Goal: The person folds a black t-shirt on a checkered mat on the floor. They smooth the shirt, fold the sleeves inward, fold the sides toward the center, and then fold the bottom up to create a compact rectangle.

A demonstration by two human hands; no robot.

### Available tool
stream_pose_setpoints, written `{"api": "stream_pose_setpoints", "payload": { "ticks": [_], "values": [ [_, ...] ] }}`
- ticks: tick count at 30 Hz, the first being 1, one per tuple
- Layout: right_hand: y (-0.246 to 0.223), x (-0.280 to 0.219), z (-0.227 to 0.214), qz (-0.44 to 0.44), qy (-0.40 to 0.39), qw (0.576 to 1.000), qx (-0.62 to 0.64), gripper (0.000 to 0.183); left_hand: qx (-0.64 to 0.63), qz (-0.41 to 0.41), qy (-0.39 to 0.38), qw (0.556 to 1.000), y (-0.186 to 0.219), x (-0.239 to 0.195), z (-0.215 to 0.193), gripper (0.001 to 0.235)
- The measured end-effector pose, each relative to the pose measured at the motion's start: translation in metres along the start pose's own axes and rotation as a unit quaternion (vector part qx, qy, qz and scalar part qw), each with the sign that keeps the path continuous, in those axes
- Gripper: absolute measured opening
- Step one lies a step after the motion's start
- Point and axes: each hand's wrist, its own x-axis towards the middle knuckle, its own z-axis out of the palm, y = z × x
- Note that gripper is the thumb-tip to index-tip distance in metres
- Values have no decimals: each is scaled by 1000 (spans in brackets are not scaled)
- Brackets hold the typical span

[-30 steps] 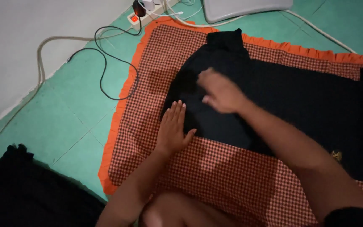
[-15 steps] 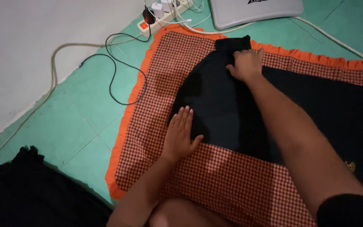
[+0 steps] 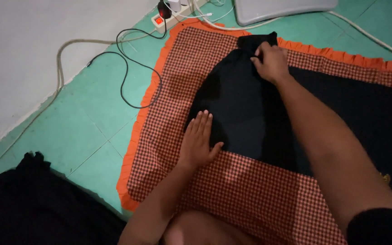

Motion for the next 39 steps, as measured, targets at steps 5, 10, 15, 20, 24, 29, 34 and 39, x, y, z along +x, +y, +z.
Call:
{"api": "stream_pose_setpoints", "payload": {
  "ticks": [5, 10, 15, 20, 24, 29, 34, 39],
  "values": [
    [-12, -1, -8, -114, 10, 992, -55, 11, 0, 11, 25, 1000, 0, 0, -2, 87],
    [-57, -4, -54, -121, -157, 975, -102, 45, 17, 6, 10, 1000, 1, -1, 0, 88],
    [-105, -33, -113, -169, -237, 955, -57, 61, -8, 0, -9, 1000, 3, 0, -7, 90],
    [-111, -58, -116, -273, -186, 941, -68, 61, 3, 6, 11, 1000, 4, -2, -7, 88],
    [-152, -102, -115, -247, -197, 946, -71, 47, -24, 23, 46, 998, 1, -5, 0, 83],
    [-177, -161, -80, -235, -204, 945, -104, 35, -67, 19, 73, 995, -4, -10, 7, 57],
    [-163, -202, -25, -383, -81, 887, -245, 31, -62, -14, 130, 990, -9, -14, 17, 45],
    [-163, -216, -34, -374, -16, 912, -165, 44, -16, 45, 226, 973, -17, -17, 38, 25]
  ]
}}
